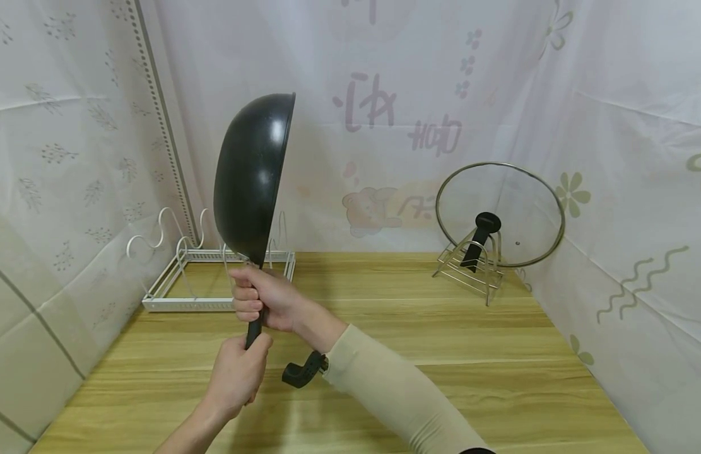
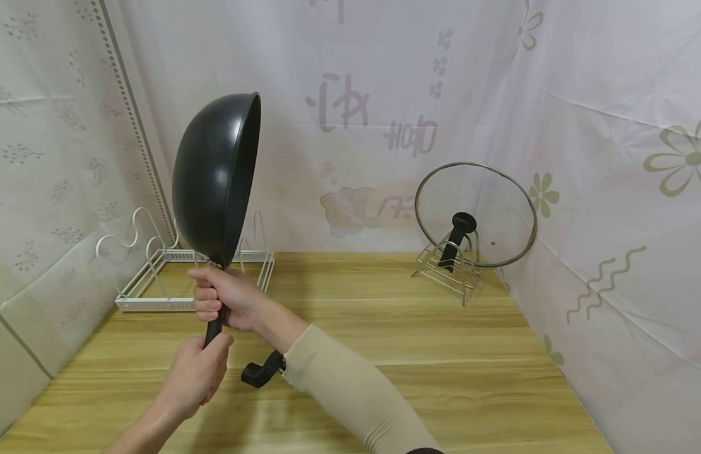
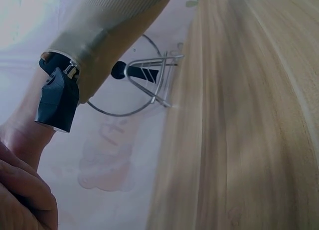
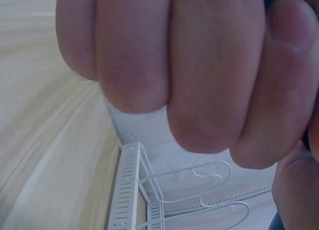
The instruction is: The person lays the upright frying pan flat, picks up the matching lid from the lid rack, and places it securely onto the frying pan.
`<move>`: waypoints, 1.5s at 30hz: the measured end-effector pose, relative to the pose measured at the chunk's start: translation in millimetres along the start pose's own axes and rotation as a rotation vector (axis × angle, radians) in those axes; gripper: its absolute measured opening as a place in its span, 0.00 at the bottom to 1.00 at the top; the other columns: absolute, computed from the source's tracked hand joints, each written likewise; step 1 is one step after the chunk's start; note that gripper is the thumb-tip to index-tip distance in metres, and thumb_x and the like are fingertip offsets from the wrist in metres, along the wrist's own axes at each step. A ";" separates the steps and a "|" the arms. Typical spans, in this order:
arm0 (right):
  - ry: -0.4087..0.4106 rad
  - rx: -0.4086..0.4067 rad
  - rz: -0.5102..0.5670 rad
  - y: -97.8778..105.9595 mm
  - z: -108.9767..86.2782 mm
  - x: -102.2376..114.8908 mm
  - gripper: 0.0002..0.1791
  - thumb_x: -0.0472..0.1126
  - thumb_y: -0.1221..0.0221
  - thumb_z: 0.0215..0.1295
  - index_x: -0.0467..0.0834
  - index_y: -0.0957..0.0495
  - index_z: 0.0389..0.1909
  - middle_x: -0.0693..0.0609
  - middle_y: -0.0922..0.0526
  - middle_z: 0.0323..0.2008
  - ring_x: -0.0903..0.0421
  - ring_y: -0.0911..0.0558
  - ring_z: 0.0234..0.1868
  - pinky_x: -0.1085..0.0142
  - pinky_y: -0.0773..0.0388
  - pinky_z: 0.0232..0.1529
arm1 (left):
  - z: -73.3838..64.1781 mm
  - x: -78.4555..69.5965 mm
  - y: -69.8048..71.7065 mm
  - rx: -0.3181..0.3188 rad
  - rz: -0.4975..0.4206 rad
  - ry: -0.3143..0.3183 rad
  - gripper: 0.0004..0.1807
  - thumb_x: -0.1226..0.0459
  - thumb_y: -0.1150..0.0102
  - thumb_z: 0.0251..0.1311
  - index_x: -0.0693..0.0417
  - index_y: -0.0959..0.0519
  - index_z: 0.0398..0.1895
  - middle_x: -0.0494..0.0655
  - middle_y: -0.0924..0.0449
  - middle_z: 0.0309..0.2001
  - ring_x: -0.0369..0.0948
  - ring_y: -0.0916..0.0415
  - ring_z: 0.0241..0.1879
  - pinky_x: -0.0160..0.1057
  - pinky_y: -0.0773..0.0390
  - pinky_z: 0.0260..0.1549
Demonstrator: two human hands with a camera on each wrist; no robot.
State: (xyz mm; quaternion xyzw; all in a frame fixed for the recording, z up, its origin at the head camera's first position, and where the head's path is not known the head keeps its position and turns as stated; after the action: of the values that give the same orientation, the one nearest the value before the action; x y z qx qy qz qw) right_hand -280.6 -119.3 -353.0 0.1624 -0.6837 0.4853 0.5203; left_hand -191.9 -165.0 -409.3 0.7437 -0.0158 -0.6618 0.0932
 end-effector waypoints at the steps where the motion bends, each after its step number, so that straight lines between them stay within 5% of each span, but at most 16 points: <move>1: 0.002 -0.001 -0.003 -0.3 -0.3 1.0 0.31 0.46 0.55 0.87 0.54 0.44 0.14 0.65 0.40 0.11 0.69 0.38 0.11 0.76 0.42 0.18 | 0.2 -0.6 0.0 0.002 0.001 -0.002 0.24 0.65 0.48 0.72 0.50 0.34 0.12 0.37 0.39 0.05 0.34 0.43 0.04 0.32 0.43 0.04; 30: 0.047 -0.057 -0.072 2.0 -14.6 19.1 0.28 0.46 0.53 0.86 0.52 0.43 0.17 0.63 0.42 0.14 0.67 0.38 0.12 0.75 0.41 0.18 | -0.4 -15.0 -14.3 0.067 -0.042 -0.061 0.25 0.66 0.49 0.72 0.52 0.34 0.12 0.38 0.39 0.06 0.34 0.44 0.04 0.32 0.44 0.04; 45: 0.051 -0.109 -0.071 14.7 -26.7 22.3 0.30 0.46 0.52 0.87 0.53 0.43 0.16 0.63 0.40 0.13 0.68 0.37 0.12 0.76 0.39 0.18 | 3.4 -15.5 -31.8 0.186 -0.123 -0.082 0.24 0.68 0.55 0.72 0.52 0.37 0.12 0.36 0.41 0.08 0.32 0.46 0.05 0.30 0.45 0.04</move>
State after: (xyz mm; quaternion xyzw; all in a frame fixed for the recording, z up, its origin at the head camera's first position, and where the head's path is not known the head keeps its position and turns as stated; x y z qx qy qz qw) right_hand -285.6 -83.7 -341.2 0.1454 -0.6895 0.4326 0.5625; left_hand -200.3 -131.9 -399.5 0.7209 -0.0353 -0.6919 -0.0177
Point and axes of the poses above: each hand's wrist, its own z-axis towards the middle knuckle, its own y-axis out of the back of the hand, x = y × z, the point moved 6 cm from there along z, towards the middle knuckle
